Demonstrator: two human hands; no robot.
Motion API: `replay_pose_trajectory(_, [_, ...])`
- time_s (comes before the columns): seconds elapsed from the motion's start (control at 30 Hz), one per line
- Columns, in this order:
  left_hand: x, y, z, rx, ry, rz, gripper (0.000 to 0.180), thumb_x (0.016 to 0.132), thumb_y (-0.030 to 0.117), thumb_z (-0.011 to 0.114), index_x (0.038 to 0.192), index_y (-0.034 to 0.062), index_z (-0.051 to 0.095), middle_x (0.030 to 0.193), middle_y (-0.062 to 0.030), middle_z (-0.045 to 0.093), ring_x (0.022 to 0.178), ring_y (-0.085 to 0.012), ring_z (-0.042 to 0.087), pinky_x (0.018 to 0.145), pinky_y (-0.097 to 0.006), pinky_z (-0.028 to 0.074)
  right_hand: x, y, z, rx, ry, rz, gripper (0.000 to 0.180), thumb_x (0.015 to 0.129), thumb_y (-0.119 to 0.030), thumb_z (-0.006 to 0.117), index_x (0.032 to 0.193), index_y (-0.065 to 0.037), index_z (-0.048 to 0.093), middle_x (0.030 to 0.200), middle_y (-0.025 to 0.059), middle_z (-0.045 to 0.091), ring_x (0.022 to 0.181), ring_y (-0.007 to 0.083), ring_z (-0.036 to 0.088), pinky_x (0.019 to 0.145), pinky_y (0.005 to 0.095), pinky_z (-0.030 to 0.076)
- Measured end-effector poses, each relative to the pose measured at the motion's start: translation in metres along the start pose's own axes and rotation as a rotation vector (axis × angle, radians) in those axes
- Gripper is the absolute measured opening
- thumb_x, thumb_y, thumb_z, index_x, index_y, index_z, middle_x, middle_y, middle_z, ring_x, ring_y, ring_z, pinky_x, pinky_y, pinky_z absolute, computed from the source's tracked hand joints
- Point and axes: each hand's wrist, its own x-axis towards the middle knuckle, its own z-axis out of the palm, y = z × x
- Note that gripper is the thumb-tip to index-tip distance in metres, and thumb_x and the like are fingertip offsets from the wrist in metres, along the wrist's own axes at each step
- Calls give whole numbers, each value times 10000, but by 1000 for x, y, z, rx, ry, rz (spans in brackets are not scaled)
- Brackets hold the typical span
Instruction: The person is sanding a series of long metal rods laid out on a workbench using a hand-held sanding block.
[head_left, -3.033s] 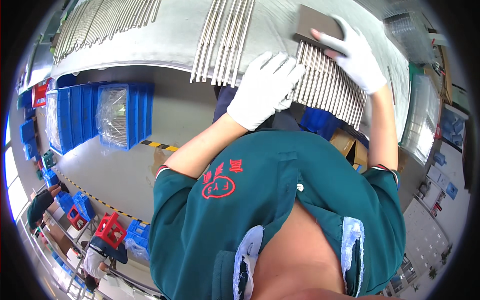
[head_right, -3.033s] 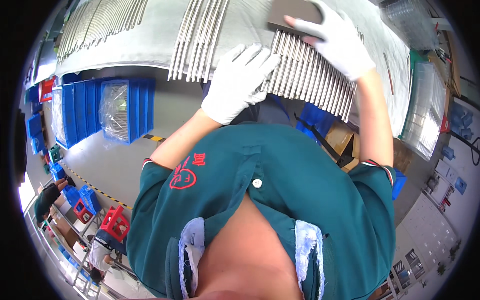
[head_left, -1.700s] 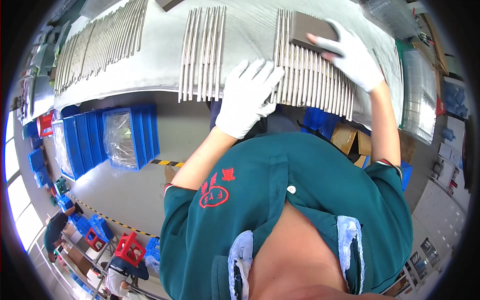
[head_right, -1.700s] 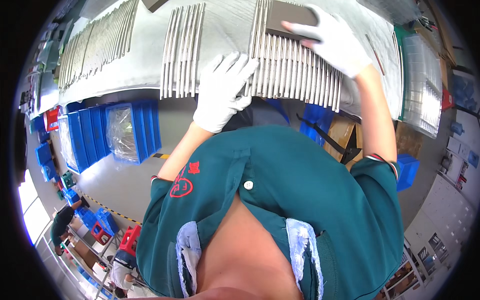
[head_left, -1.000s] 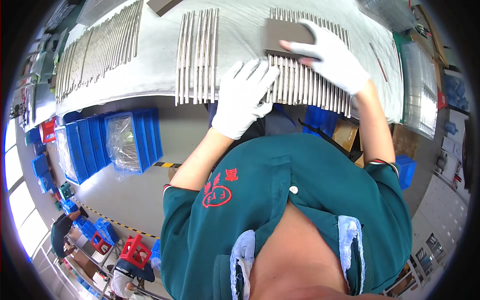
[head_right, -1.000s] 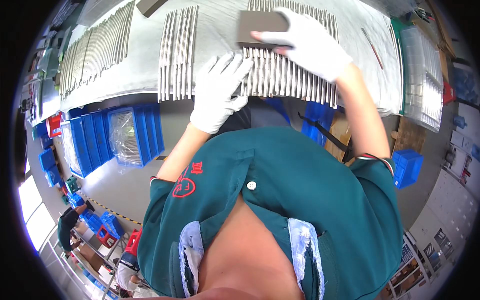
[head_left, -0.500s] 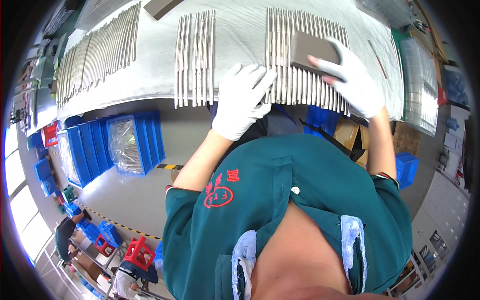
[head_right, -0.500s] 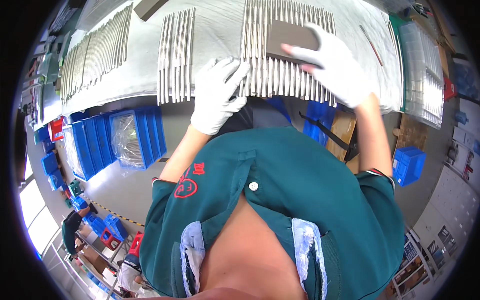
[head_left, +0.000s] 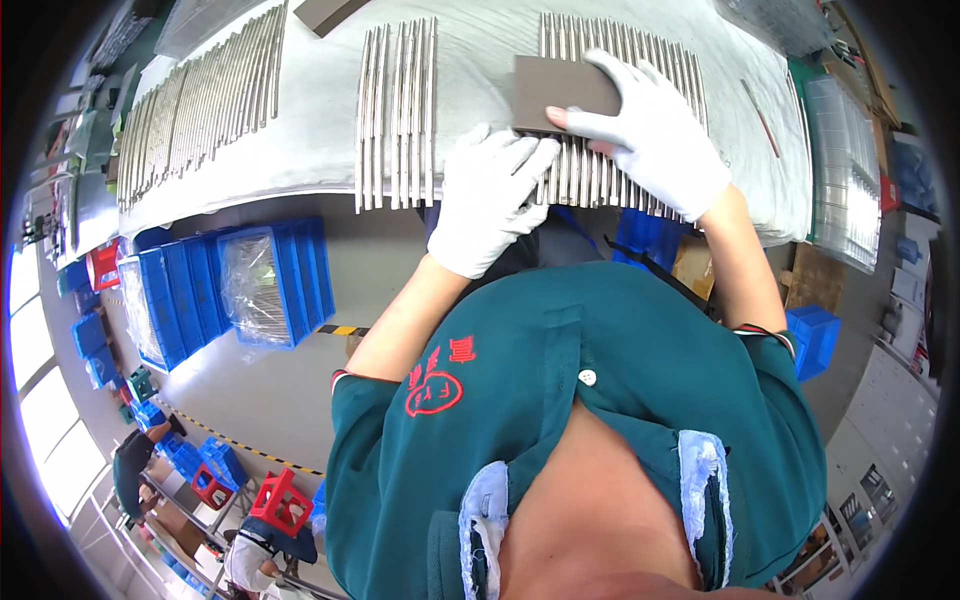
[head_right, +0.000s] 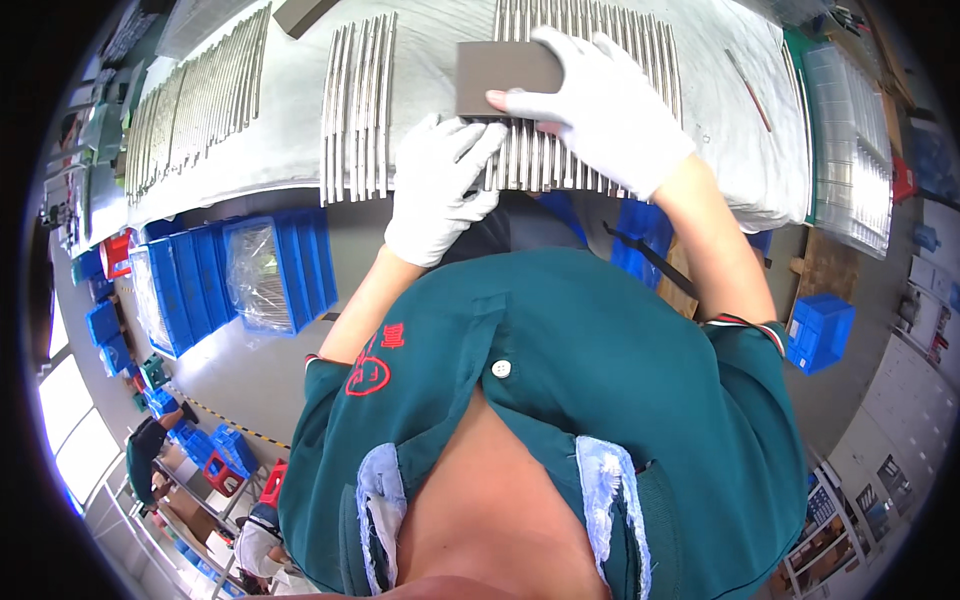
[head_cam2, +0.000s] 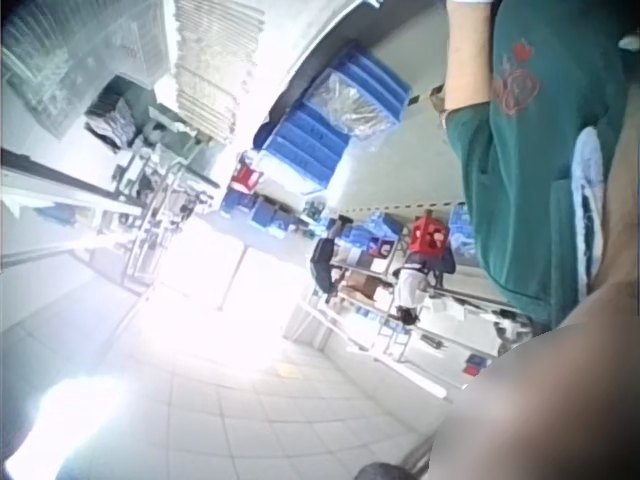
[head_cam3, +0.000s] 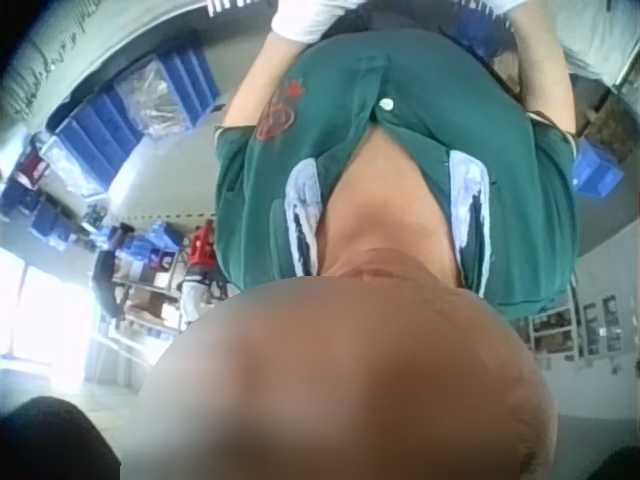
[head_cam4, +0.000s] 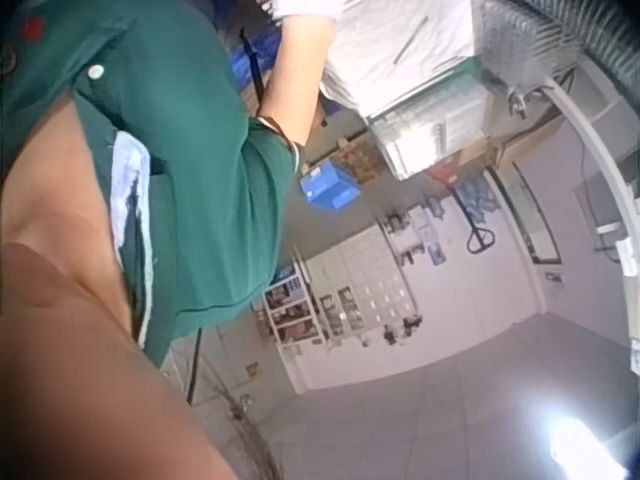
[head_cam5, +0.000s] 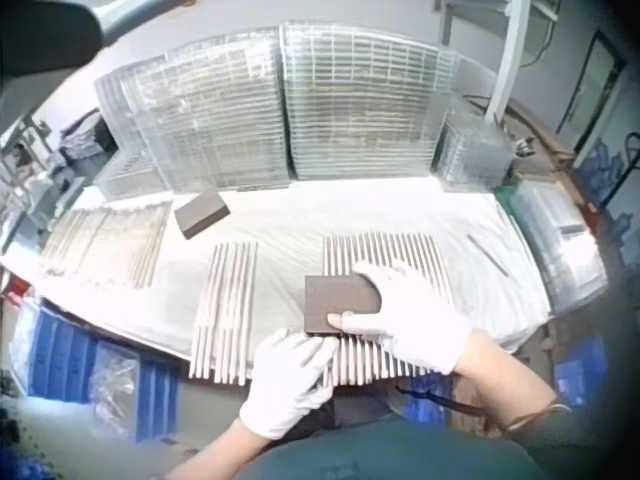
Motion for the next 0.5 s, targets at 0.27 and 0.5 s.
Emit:
replay_pose_trajectory(0.27, [6, 14, -19, 71, -80, 20, 722, 762, 413, 772, 1370, 64, 597, 1297, -171, 604, 1219, -347, 566, 1085, -527, 393, -87, 74, -27, 168, -12, 262, 542, 940, -246, 695, 1470, -283, 587, 1535, 188, 484, 1345, 358, 529, 1141, 411, 395])
replay_pose_trajectory(0.5, [25, 29, -18, 196, -174, 109, 966, 749, 629, 749, 1516, 116, 464, 1488, -219, 487, 1409, -409, 429, 1168, -592, 302, -35, 111, 1, 522, 763, 641, 745, 972, -425, 692, 1552, -29, 439, 1560, 145, 489, 1427, 233, 456, 1184, 337, 332])
